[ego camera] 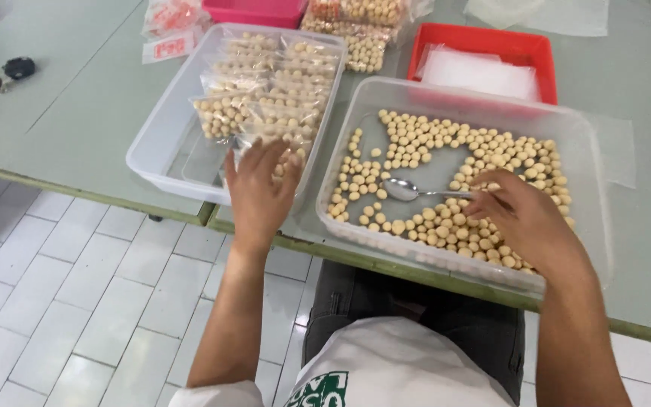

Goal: The person is manually packaging small round food items into individual plastic bags using a spoon and then organizing the filled bags into a container.

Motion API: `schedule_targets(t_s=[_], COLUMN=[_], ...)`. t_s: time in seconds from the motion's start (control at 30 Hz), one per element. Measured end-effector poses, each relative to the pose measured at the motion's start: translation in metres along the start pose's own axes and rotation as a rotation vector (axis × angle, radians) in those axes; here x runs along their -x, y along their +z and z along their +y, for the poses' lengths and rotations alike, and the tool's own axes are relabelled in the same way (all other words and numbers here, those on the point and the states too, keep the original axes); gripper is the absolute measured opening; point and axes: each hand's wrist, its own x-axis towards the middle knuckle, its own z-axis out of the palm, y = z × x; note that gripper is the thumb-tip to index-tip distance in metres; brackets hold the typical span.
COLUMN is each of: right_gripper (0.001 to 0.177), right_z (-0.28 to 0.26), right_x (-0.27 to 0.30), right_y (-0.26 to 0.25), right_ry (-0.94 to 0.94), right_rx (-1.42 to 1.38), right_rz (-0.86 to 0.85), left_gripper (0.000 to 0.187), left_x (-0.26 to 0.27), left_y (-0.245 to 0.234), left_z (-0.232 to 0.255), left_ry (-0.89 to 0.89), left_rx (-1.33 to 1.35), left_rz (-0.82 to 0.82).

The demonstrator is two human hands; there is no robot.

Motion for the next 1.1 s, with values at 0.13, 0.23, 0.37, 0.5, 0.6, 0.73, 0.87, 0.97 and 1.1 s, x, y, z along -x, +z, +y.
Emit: schedule_targets(t_s=[0.13, 0.23, 0.37, 0.5, 0.6, 0.73, 0.87, 0.97, 1.1], right_gripper=[0.032, 0.03, 0.02, 0.03, 0.029, 0.029, 0.028, 0.028, 0.024], right_z=[0.039, 0.068, 0.078, 0.061, 0.062, 0.062, 0.059, 0.059, 0.058], right_x=[0.023, 0.031, 0.034, 0.035, 0.036, 0.037, 0.037, 0.033, 0.033], right_y=[-0.016, -0.017, -0.013, -0.013, -0.012, -0.013, -0.014, -0.016, -0.016], right_ry=[-0.082, -0.072, -0.11, 0.036, -0.119, -0.074, -0.068, -0.054, -0.062], right_rx=[-0.024, -0.046, -0.148, -0.115, -0.17, -0.151, -0.15, -0.142, -0.163], right_rz=[0.157, 0.365, 0.354, 0.172, 0.214, 0.189, 0.18, 0.171, 0.171], left_gripper=[0.015, 0.019, 0.015, 0.025, 0.029, 0.03, 0.029, 0.028, 0.043], left_x=[0.01, 0.01, 0.012, 0.012, 0.014, 0.013, 0.005, -0.005, -0.007], left_y=[0.017, 0.018, 0.022, 0.022, 0.035, 0.031, 0.018, 0.012, 0.014], left_z=[-0.008, -0.012, -0.016, -0.013, -0.027, -0.021, 0.011, 0.04, 0.051], left_ry=[0.248, 0.303, 0.295, 0.24, 0.157, 0.044, -0.051, -0.051, -0.046], left_rx=[-0.271, -0.277, -0.329, -0.35, -0.163, -0.029, 0.096, 0.144, -0.021], left_rz=[0.163, 0.197, 0.212, 0.229, 0.253, 0.235, 0.187, 0.003, -0.272])
